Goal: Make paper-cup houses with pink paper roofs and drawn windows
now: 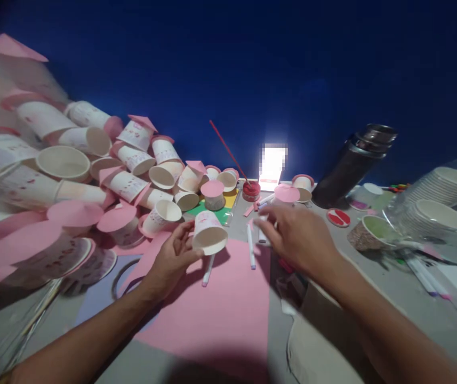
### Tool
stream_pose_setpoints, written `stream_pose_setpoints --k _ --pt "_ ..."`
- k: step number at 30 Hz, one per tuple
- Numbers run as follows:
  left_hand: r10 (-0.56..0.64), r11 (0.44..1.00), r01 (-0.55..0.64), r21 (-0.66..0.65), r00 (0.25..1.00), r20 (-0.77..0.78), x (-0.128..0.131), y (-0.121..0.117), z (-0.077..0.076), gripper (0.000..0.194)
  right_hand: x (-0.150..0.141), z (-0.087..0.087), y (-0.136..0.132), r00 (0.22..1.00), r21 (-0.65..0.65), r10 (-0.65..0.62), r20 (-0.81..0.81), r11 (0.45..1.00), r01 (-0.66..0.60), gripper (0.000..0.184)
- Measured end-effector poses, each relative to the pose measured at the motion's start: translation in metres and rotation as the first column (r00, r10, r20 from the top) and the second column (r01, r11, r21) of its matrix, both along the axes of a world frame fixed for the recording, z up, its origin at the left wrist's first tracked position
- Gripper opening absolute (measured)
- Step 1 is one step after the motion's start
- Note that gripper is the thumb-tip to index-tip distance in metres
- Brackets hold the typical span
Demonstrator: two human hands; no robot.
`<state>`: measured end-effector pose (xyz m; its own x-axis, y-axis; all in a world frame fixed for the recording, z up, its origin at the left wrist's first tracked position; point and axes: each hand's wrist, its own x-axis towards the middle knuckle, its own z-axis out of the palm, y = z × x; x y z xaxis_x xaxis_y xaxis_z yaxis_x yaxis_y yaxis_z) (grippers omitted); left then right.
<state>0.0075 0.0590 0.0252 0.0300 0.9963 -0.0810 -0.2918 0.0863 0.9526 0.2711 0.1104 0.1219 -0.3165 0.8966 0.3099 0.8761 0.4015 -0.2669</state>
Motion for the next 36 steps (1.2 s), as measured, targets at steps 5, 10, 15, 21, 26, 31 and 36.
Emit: stream_pose_setpoints --k 5,10,15,21,26,31,36 --pt "0.453 0.754 0.042 0.655 0.689 -0.566 0.003 -0.006 -0.01 0.071 -0.01 -0.048 -0.058 0.883 -0.372 -0.008 -0.469 0.909 -0.19 0.029" --pt "0.612 0.568 0.211 0.795 0.537 -0.58 0.005 -0.011 -0.007 0.071 -0.023 -0.068 -0.062 0.6 -0.582 -0.235 -0.765 0.652 -0.487 0.04" --pt "0.571 0.609 0.355 0.71 0.425 -0.702 0.007 -0.011 -0.004 0.069 -0.001 -0.073 -0.046 0.629 -0.421 -0.225 -0.744 0.889 -0.18 0.03" --pt "0.495 0.574 0.531 0.624 0.381 -0.781 0.017 -0.005 -0.011 0.069 0.014 -0.086 -0.032 0.807 -0.291 -0.167 -0.566 0.957 -0.005 0.03" --pt "0.496 0.601 0.544 0.586 0.322 -0.807 0.013 -0.001 -0.01 0.063 0.014 -0.091 -0.031 0.918 -0.168 -0.084 -0.389 0.986 0.02 0.023" --pt "0.619 0.659 0.409 0.632 0.183 -0.764 -0.002 0.005 -0.006 0.057 0.016 -0.095 -0.029 0.937 -0.18 -0.079 -0.34 0.984 0.018 0.024" --pt "0.649 0.652 0.333 0.681 0.219 -0.728 0.0 0.004 -0.006 0.063 0.003 -0.101 -0.039 0.958 -0.184 0.004 -0.286 0.981 -0.059 0.021"
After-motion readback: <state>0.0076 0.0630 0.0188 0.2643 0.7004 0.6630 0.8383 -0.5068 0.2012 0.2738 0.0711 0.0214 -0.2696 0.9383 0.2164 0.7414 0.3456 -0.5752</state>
